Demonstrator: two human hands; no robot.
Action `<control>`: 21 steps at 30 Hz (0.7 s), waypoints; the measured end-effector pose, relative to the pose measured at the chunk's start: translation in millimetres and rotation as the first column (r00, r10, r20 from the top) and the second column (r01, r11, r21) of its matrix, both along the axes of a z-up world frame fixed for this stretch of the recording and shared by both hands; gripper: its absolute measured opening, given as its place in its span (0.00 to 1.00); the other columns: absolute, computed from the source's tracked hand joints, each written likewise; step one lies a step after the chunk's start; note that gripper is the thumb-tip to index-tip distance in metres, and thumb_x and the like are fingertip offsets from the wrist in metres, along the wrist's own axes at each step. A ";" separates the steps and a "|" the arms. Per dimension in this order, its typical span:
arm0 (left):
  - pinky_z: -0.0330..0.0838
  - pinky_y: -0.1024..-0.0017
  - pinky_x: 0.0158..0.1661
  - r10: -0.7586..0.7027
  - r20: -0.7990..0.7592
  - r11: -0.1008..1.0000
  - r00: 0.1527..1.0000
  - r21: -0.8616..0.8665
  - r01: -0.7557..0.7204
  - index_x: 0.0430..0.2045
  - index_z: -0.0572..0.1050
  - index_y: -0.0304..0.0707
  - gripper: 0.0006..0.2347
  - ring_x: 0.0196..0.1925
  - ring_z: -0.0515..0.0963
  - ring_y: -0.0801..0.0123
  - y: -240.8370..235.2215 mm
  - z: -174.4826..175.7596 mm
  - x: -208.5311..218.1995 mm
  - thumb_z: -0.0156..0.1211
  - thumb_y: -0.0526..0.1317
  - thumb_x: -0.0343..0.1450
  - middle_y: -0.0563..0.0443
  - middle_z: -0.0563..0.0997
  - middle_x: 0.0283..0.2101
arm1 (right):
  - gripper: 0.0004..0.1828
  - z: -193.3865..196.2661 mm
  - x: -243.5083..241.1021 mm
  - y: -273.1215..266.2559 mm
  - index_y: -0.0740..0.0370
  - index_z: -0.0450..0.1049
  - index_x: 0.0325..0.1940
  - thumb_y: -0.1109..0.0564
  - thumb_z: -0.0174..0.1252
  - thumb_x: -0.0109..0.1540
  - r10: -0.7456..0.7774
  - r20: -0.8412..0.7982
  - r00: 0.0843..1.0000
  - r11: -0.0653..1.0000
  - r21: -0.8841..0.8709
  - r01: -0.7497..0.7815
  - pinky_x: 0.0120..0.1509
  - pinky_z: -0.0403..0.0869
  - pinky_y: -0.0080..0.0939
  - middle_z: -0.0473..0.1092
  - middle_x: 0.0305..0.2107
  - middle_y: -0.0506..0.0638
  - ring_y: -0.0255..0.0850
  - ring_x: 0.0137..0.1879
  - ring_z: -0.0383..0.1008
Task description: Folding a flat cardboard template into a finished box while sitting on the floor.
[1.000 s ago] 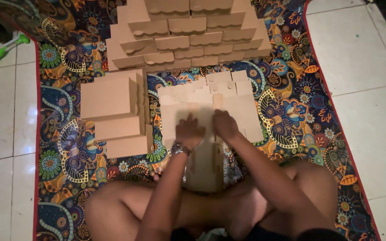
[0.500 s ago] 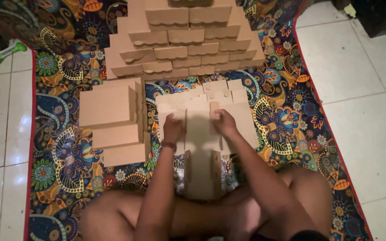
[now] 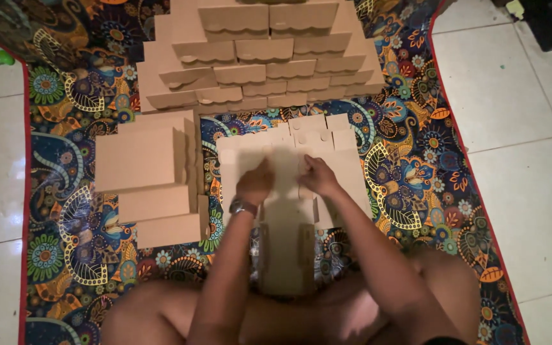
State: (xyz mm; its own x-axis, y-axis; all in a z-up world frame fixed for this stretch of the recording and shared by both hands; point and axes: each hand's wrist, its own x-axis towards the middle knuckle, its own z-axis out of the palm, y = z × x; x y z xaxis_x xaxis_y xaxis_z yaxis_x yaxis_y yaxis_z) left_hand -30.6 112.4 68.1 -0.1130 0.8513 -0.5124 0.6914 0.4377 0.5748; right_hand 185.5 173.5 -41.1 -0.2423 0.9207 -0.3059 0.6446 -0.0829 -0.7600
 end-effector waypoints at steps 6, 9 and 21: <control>0.76 0.55 0.51 -0.144 -0.259 0.989 0.955 -0.054 0.135 0.74 0.54 0.56 0.31 0.56 0.82 0.49 9.1 -29.9 5.9 0.47 0.56 0.73 0.39 0.83 0.49 | 0.51 48.0 -16.3 1.1 0.66 0.63 0.73 0.53 0.74 0.48 0.058 0.162 0.985 0.998 -0.029 -0.054 0.63 0.74 0.57 0.67 0.60 0.64 0.60 0.64 0.71; 0.77 0.55 0.48 -0.105 -0.186 0.994 0.977 -0.038 0.100 0.74 0.54 0.58 0.29 0.53 0.83 0.48 -1.3 -19.5 0.6 0.47 0.54 0.74 0.39 0.84 0.47 | 0.52 54.5 -14.9 -6.4 0.65 0.63 0.73 0.52 0.76 0.47 0.046 0.226 0.973 0.999 0.004 -0.048 0.62 0.75 0.56 0.67 0.59 0.64 0.61 0.64 0.71; 0.70 0.50 0.61 0.035 0.551 0.850 0.834 0.423 -0.316 0.50 0.74 0.40 0.15 0.59 0.77 0.45 -13.6 -16.3 -27.0 0.52 0.26 0.70 0.38 0.80 0.53 | 0.21 87.0 23.3 -10.6 0.62 0.73 0.50 0.68 0.63 0.54 -0.175 -0.300 0.938 0.981 0.023 0.190 0.62 0.71 0.54 0.73 0.50 0.63 0.58 0.56 0.74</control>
